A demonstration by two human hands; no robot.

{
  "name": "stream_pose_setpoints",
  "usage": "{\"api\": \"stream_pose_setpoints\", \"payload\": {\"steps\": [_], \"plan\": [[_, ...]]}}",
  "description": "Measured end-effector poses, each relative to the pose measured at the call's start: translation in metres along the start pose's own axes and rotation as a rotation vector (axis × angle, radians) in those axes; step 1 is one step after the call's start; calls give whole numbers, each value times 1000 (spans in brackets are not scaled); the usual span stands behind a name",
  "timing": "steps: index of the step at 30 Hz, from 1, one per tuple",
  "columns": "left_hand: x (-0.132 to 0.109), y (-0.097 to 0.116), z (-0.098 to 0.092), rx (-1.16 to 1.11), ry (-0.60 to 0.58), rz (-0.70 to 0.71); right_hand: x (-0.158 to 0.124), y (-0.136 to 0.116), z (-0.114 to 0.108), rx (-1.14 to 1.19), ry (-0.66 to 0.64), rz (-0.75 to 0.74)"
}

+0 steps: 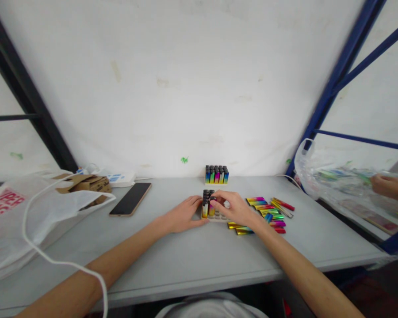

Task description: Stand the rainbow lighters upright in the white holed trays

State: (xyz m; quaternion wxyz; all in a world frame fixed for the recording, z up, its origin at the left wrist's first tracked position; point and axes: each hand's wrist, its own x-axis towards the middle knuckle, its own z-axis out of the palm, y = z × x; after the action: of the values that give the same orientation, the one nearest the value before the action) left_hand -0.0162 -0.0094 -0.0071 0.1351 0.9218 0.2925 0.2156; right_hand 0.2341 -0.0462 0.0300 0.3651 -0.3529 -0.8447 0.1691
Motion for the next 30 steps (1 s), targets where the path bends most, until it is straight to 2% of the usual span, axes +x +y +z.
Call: {"api": "stream_pose_setpoints", "payload": {"steps": [8,21,28,30], "plan": [[0,1,0,9,-10,-14,-1,-1,0,24,-50,18],[0,3,-2,11,-25,-17,-1,0,-6,-41,-11,5],[0,0,-1,26,-31,-18,0,-3,-3,-36,-44,9],[0,0,-1,28,-27,-18,1,-1,-6,-51,-13,4]]}}
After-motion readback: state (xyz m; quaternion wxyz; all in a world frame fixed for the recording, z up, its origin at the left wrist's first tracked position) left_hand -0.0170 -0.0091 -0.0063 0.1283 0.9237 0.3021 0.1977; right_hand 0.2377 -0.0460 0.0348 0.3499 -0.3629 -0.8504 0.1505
